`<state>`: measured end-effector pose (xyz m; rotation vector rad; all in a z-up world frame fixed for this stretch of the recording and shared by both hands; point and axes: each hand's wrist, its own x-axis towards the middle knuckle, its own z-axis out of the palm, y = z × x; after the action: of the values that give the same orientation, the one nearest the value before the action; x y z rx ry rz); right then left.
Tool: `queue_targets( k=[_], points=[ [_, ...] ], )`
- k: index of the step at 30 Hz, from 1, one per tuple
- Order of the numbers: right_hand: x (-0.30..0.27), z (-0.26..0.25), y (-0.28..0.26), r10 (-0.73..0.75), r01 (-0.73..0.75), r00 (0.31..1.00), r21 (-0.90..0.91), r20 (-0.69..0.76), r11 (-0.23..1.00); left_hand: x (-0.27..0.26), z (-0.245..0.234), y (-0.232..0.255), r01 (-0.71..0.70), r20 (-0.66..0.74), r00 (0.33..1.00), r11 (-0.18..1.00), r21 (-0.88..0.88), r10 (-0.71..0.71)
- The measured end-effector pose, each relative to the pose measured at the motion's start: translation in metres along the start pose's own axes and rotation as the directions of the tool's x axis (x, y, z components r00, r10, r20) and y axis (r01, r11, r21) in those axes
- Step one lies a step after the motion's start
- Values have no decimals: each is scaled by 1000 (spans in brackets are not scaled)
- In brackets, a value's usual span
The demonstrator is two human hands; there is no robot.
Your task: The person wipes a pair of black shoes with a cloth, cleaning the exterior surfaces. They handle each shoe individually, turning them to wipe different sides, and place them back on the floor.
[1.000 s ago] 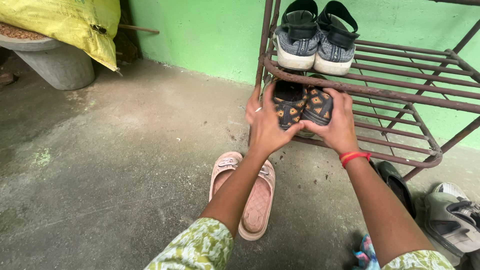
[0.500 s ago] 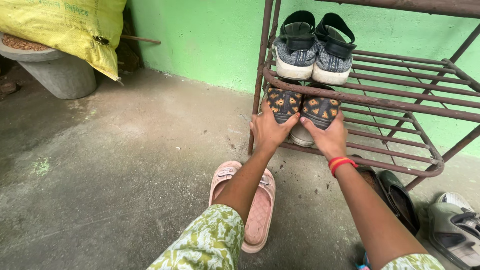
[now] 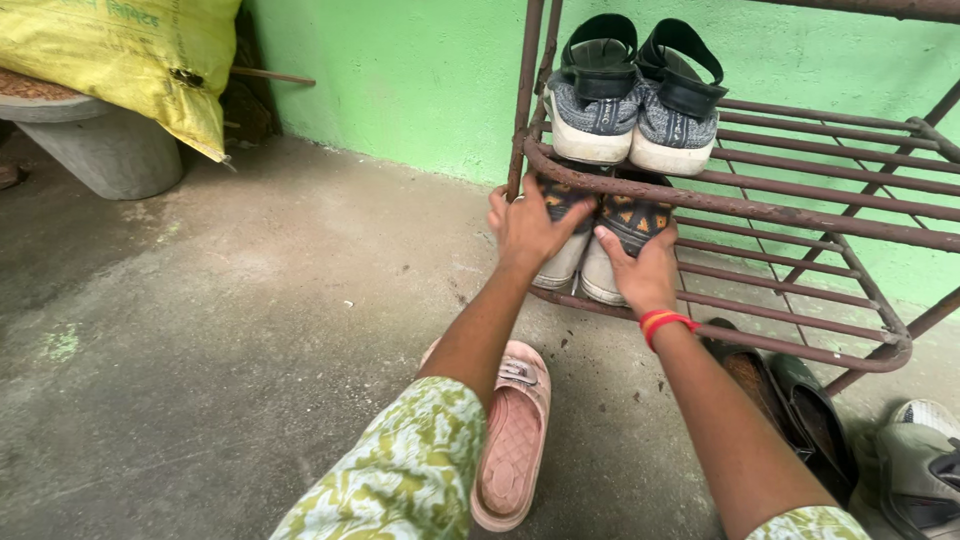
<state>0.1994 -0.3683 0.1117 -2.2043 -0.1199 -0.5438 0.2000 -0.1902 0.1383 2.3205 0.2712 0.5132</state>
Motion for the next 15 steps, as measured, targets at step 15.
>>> queue_targets(
  k=[15],
  points=[
    [-21,30,-3,-101,86,950,-63,-294,994,8,51,-34,76,111,992,978,-192,-56]
  ],
)
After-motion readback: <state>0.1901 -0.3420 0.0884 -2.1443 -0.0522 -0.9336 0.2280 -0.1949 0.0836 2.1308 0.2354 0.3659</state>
